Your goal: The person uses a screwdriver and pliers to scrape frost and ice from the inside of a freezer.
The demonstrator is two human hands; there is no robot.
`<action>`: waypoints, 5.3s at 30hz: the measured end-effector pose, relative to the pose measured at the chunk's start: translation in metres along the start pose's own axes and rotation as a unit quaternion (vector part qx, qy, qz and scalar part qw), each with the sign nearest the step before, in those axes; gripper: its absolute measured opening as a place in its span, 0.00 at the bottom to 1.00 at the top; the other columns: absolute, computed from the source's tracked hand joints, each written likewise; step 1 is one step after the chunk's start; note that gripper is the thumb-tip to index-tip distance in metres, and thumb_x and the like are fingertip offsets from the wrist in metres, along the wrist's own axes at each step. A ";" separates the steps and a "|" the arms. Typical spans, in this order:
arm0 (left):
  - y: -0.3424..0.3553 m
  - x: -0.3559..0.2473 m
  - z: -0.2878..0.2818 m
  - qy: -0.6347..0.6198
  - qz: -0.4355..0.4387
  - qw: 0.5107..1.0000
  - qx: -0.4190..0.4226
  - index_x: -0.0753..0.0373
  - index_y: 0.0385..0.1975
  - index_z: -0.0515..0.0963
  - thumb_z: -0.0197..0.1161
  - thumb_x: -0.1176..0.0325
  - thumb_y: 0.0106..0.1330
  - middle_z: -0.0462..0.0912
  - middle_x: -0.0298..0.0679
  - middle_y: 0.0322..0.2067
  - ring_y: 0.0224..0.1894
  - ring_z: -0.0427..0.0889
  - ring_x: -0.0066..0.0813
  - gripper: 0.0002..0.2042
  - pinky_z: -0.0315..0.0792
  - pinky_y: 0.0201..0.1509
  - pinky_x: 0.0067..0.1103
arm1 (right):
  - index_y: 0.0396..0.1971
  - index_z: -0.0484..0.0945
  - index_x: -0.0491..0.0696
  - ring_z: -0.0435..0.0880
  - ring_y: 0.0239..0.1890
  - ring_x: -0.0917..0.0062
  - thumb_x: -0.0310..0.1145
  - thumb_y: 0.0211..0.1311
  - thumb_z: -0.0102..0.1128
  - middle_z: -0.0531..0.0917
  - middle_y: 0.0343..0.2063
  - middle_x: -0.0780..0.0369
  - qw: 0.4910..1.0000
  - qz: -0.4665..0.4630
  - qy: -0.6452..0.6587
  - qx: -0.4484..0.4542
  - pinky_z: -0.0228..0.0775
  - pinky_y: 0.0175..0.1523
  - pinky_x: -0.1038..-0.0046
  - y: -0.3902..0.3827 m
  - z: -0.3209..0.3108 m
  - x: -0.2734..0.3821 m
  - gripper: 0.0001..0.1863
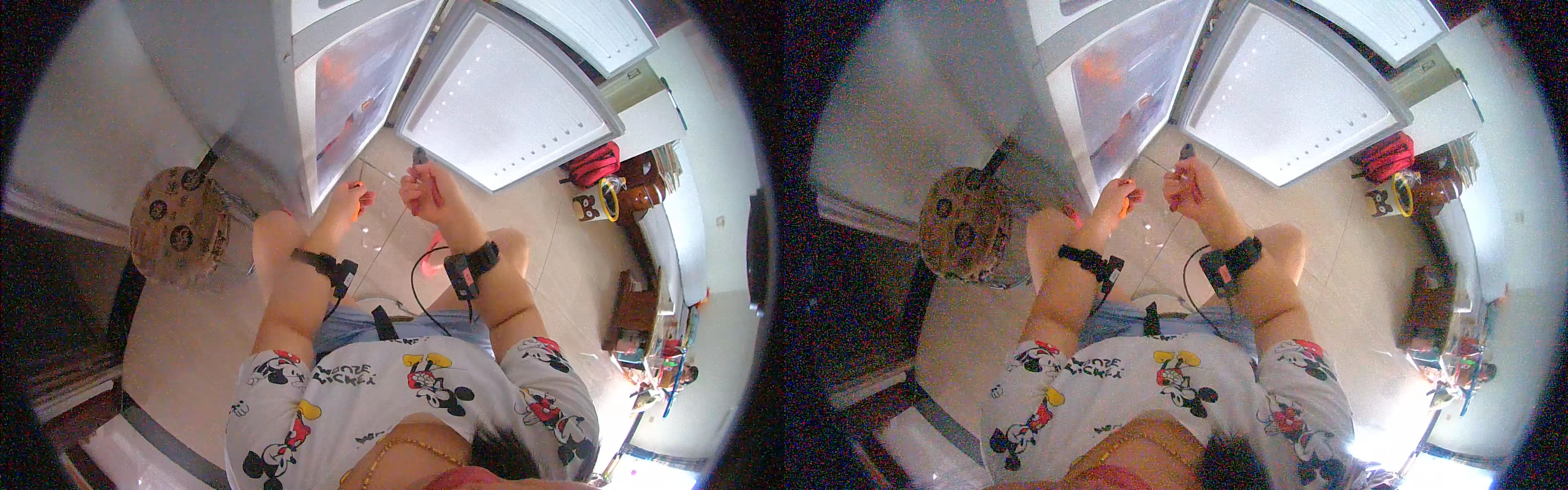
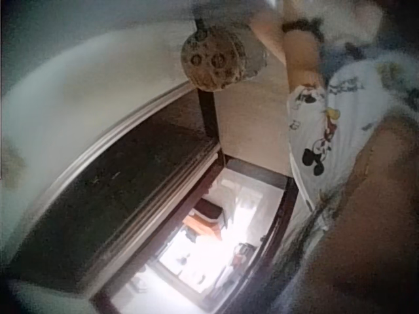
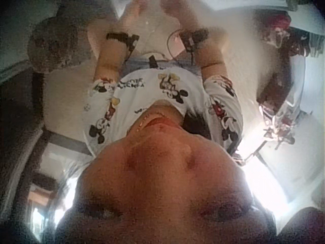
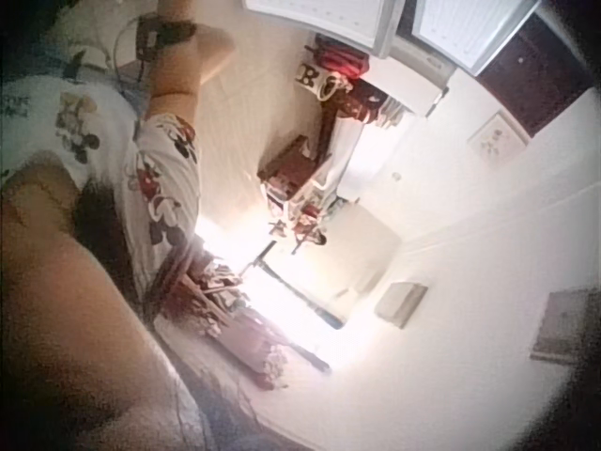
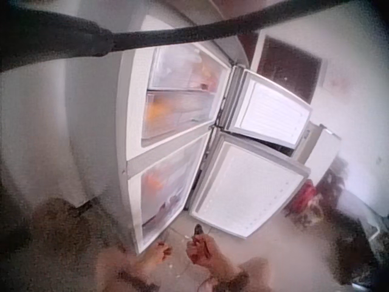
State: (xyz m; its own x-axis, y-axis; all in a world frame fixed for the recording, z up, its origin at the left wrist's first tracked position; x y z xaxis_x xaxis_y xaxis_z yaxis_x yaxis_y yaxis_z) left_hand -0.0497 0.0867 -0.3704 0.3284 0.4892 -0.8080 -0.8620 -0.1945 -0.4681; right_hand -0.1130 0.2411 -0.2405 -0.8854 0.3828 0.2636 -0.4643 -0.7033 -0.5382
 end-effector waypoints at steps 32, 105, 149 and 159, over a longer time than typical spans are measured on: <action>-0.116 -0.049 0.025 0.143 0.232 0.942 -0.194 0.62 0.32 0.66 0.53 0.71 0.65 0.73 0.34 0.22 0.23 0.71 0.17 0.05 0.65 0.26 0.15 | 0.32 0.71 0.48 0.74 0.26 0.74 0.28 0.58 0.59 0.75 0.24 0.63 0.981 -0.187 -0.039 0.024 0.69 0.33 0.72 0.179 0.018 -0.030 0.06; 0.002 -0.170 0.042 -0.309 0.191 0.928 0.081 0.62 0.36 0.73 0.55 0.71 0.65 0.80 0.39 0.39 0.47 0.78 0.36 0.04 0.73 0.53 0.33 | 0.56 0.56 0.40 0.76 0.44 0.48 0.32 0.56 0.54 0.72 0.44 0.41 0.710 -0.481 -0.500 -0.121 0.70 0.48 0.59 0.017 0.051 -0.029 0.29; -0.054 -0.122 0.062 -0.122 0.231 0.965 0.001 0.58 0.43 0.59 0.50 0.70 0.69 0.76 0.43 0.39 0.46 0.79 0.42 0.09 0.76 0.45 0.33 | 0.41 0.64 0.47 0.66 0.17 0.85 0.35 0.58 0.56 0.68 0.19 0.68 0.904 -0.252 -0.332 -0.099 0.60 0.19 0.81 0.014 0.039 -0.020 0.15; -0.047 -0.136 0.037 -0.113 0.220 0.968 0.043 0.58 0.45 0.60 0.48 0.65 0.70 0.78 0.41 0.38 0.46 0.79 0.41 0.09 0.77 0.48 0.33 | 0.50 0.63 0.40 0.74 0.35 0.74 0.31 0.61 0.54 0.75 0.33 0.57 0.808 -0.384 -0.437 -0.096 0.68 0.40 0.72 0.007 0.046 -0.025 0.20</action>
State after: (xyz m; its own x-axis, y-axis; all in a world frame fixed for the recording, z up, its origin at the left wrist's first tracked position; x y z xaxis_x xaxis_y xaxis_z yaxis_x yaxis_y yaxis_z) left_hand -0.0678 0.0608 -0.2251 -0.1626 0.5512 -0.8184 -0.9314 -0.3596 -0.0572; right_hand -0.0948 0.1992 -0.2141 -0.0531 0.0346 0.9980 -0.9463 -0.3208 -0.0393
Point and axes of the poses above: each hand's wrist, its own y-axis towards the middle knuckle, its own z-axis out of the palm, x = y × z, the point moved 3 cm from there along y, towards the middle knuckle
